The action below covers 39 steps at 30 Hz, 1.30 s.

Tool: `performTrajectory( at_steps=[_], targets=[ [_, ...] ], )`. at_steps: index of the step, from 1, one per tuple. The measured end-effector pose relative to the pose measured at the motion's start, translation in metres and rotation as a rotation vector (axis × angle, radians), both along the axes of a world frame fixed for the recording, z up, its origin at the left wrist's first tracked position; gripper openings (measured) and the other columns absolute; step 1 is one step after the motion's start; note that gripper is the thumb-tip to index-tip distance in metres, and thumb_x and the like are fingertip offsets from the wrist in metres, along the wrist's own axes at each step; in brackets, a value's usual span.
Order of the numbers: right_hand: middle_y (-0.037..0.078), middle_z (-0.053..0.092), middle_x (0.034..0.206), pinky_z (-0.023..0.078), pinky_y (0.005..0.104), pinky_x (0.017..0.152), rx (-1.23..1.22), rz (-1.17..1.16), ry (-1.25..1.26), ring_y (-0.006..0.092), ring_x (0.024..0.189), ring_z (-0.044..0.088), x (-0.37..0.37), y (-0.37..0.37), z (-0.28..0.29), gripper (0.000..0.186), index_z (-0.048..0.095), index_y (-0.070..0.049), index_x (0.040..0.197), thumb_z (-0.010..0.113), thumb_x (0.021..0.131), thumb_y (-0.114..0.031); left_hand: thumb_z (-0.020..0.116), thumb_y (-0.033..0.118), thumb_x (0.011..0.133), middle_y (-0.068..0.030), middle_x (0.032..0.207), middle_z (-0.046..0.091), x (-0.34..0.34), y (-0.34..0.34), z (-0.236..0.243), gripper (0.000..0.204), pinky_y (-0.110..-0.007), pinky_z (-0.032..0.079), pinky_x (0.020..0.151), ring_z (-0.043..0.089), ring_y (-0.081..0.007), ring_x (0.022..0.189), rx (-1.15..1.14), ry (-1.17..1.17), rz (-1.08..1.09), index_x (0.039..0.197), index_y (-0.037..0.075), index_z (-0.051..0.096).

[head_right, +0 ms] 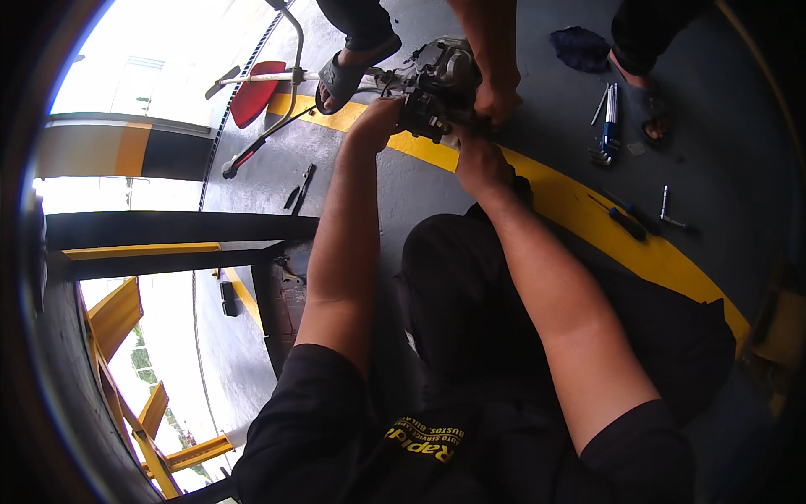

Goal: The person sits on the floor and uses a screwdriver to adjust and tighten components on a small engine. They repeatedly reposition the engine and use their hands to manipulate various parts while another person stands nearby.

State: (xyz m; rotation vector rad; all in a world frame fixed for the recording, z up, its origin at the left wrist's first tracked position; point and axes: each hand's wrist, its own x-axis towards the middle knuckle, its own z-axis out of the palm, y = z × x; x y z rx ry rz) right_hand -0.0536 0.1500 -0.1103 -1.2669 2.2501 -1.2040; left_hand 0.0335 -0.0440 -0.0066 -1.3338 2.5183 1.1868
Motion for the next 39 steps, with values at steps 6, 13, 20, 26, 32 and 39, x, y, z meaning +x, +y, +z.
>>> performTrajectory(
  at_steps=[6, 13, 20, 26, 32, 39],
  targets=[
    [0.022, 0.066, 0.131, 0.053, 0.0567, 0.096, 0.134, 0.031, -0.082, 0.0448, 0.119, 0.066, -0.002, -0.001, 0.001, 0.047, 0.052, -0.021, 0.149, 0.056, 0.103, -0.012, 0.061, 0.024, 0.103, -0.0081, 0.098, 0.071, -0.003, -0.005, -0.010, 0.027, -0.032, 0.050, 0.077, 0.065, -0.0164, 0.088, 0.207, 0.098, 0.243, 0.108, 0.001, 0.075],
    [0.027, 0.069, 0.116, 0.054, 0.0591, 0.089, -0.015, 0.017, -0.027, 0.0496, 0.109, 0.067, -0.004, -0.004, -0.010, 0.032, 0.054, -0.009, 0.131, 0.061, 0.100, -0.012, 0.054, 0.042, 0.108, -0.0137, 0.108, 0.074, -0.004, -0.002, -0.008, 0.051, -0.040, 0.051, 0.088, 0.066, -0.0224, 0.099, 0.150, 0.053, 0.219, 0.119, -0.004, 0.072],
    [0.027, 0.070, 0.113, 0.055, 0.0594, 0.089, 0.059, 0.047, 0.005, 0.0485, 0.108, 0.068, -0.007, -0.008, -0.020, 0.028, 0.055, -0.010, 0.129, 0.059, 0.101, -0.015, 0.055, 0.039, 0.108, -0.0146, 0.110, 0.075, -0.006, 0.006, 0.001, 0.048, -0.039, 0.052, 0.089, 0.068, -0.0225, 0.101, 0.142, 0.058, 0.227, 0.120, -0.005, 0.072],
    [0.027, 0.069, 0.107, 0.054, 0.0577, 0.086, -0.036, 0.037, 0.032, 0.0478, 0.100, 0.068, -0.007, -0.004, -0.017, 0.026, 0.055, -0.004, 0.122, 0.063, 0.099, -0.011, 0.063, 0.014, 0.102, -0.0125, 0.113, 0.074, 0.000, -0.008, -0.001, 0.022, -0.035, 0.057, 0.097, 0.071, -0.0208, 0.108, 0.155, 0.034, 0.093, 0.117, 0.002, 0.072],
    [0.026, 0.069, 0.109, 0.055, 0.0564, 0.087, -0.062, 0.015, 0.041, 0.0468, 0.102, 0.069, -0.005, -0.005, -0.013, 0.026, 0.056, -0.004, 0.123, 0.063, 0.100, -0.013, 0.066, 0.016, 0.101, -0.0143, 0.115, 0.074, 0.002, -0.009, 0.007, 0.025, -0.036, 0.060, 0.096, 0.072, -0.0222, 0.111, 0.207, 0.105, 0.150, 0.119, -0.002, 0.070],
    [0.025, 0.070, 0.110, 0.055, 0.0563, 0.088, -0.041, 0.020, -0.031, 0.0462, 0.103, 0.069, -0.005, -0.002, -0.007, 0.025, 0.058, -0.005, 0.122, 0.063, 0.100, -0.015, 0.066, 0.027, 0.101, -0.0136, 0.110, 0.074, -0.017, 0.008, 0.023, 0.035, -0.031, 0.058, 0.087, 0.073, -0.0194, 0.102, 0.075, -0.101, 0.201, 0.118, -0.004, 0.069]
  ],
)
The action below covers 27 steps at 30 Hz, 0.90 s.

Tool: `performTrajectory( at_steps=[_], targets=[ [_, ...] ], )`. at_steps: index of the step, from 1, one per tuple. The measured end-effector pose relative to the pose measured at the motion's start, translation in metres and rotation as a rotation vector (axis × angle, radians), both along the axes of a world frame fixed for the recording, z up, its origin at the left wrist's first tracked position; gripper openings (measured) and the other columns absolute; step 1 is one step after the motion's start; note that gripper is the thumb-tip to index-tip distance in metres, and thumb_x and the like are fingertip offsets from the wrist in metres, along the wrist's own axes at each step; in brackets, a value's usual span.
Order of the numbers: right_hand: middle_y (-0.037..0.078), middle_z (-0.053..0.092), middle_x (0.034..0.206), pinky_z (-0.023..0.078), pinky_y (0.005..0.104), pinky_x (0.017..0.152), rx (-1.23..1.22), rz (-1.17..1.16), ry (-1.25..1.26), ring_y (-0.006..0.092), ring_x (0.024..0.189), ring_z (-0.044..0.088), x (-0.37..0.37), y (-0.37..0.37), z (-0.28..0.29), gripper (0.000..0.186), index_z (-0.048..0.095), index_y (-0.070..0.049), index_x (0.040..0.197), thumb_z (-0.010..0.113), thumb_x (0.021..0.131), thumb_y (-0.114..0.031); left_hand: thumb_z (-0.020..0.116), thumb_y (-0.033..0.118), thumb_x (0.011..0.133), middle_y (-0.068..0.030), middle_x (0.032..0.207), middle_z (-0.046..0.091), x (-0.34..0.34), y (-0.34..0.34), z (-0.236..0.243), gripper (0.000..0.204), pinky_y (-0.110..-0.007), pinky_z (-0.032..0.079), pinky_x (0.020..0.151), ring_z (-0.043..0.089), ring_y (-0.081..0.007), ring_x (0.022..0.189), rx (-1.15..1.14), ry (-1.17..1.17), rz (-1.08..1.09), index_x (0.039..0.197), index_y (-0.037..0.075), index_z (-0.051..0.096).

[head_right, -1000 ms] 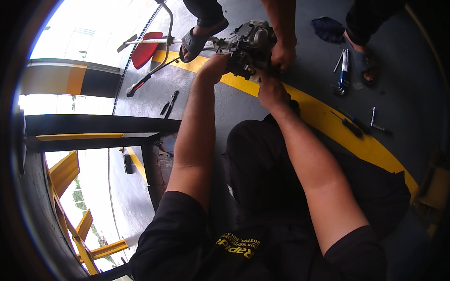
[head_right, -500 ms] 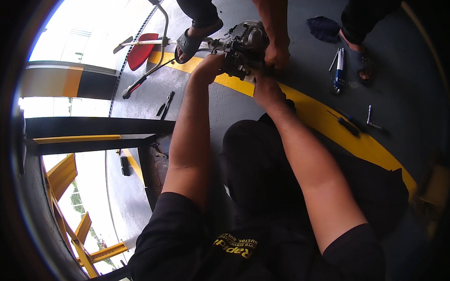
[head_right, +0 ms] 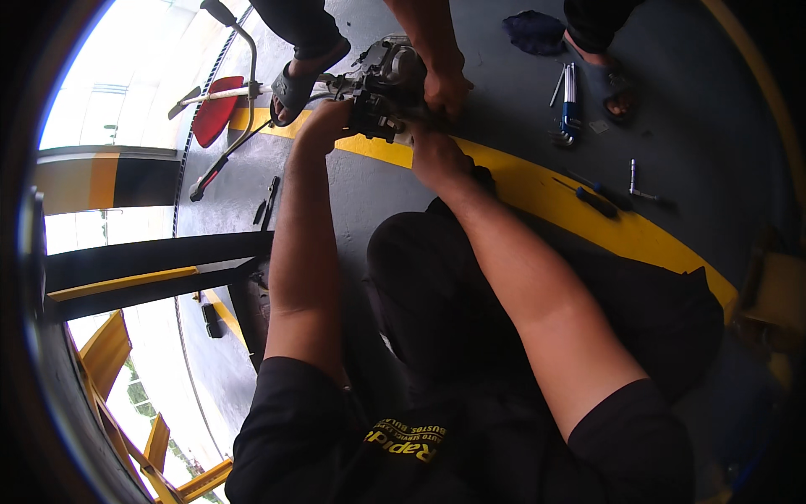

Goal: The person sits on the floor and uses a screwdriver to adjust and tighten components on a small engine. They repeatedly reposition the engine and use their hands to manipulate various parts while another person stands nearby.

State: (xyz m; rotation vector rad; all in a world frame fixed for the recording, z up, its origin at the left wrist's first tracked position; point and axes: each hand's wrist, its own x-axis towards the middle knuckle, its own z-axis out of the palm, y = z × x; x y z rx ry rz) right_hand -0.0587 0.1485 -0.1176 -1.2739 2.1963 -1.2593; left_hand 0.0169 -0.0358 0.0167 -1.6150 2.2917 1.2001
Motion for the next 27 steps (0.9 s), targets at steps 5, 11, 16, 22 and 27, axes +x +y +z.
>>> performTrajectory(
  at_steps=[5, 11, 16, 22, 27],
  targets=[
    [0.025, 0.069, 0.112, 0.055, 0.0572, 0.088, -0.006, 0.007, 0.000, 0.0465, 0.103, 0.070, 0.000, 0.000, 0.001, 0.026, 0.058, -0.006, 0.124, 0.062, 0.101, -0.016, 0.064, 0.029, 0.100, -0.0132, 0.106, 0.073, 0.001, 0.006, 0.009, 0.036, -0.033, 0.055, 0.082, 0.070, -0.0188, 0.095, 0.012, -0.011, 0.007, 0.116, -0.003, 0.070],
    [0.025, 0.070, 0.112, 0.056, 0.0574, 0.087, 0.003, -0.011, 0.018, 0.0469, 0.103, 0.070, 0.000, 0.000, 0.001, 0.027, 0.058, -0.006, 0.124, 0.062, 0.101, -0.018, 0.064, 0.028, 0.100, -0.0134, 0.103, 0.072, 0.004, 0.003, 0.007, 0.035, -0.034, 0.055, 0.083, 0.070, -0.0191, 0.096, -0.022, 0.024, -0.054, 0.114, -0.004, 0.070],
    [0.025, 0.070, 0.112, 0.056, 0.0570, 0.087, 0.015, 0.002, -0.016, 0.0461, 0.104, 0.070, -0.001, -0.003, -0.008, 0.027, 0.058, -0.005, 0.125, 0.061, 0.101, -0.017, 0.074, 0.015, 0.095, -0.0132, 0.107, 0.075, 0.012, -0.019, -0.012, 0.026, -0.037, 0.057, 0.091, 0.073, -0.0239, 0.101, 0.103, 0.171, -0.081, 0.116, 0.001, 0.070],
    [0.025, 0.071, 0.113, 0.057, 0.0545, 0.086, -0.082, 0.017, 0.108, 0.0442, 0.103, 0.071, -0.001, -0.006, -0.021, 0.031, 0.059, -0.004, 0.131, 0.059, 0.102, -0.016, 0.068, 0.013, 0.096, -0.0133, 0.112, 0.075, 0.023, -0.049, -0.024, 0.025, -0.035, 0.061, 0.087, 0.074, -0.0232, 0.104, -0.304, -0.081, -0.700, 0.119, 0.002, 0.070],
    [0.024, 0.071, 0.114, 0.057, 0.0534, 0.086, 0.116, 0.103, 0.026, 0.0421, 0.102, 0.072, -0.002, 0.005, -0.005, 0.034, 0.060, -0.004, 0.133, 0.057, 0.101, -0.014, 0.078, 0.006, 0.090, -0.0125, 0.109, 0.076, 0.021, -0.037, -0.022, 0.029, -0.037, 0.061, 0.089, 0.074, -0.0249, 0.105, 0.109, 0.192, -0.184, 0.117, 0.002, 0.070]
  ],
)
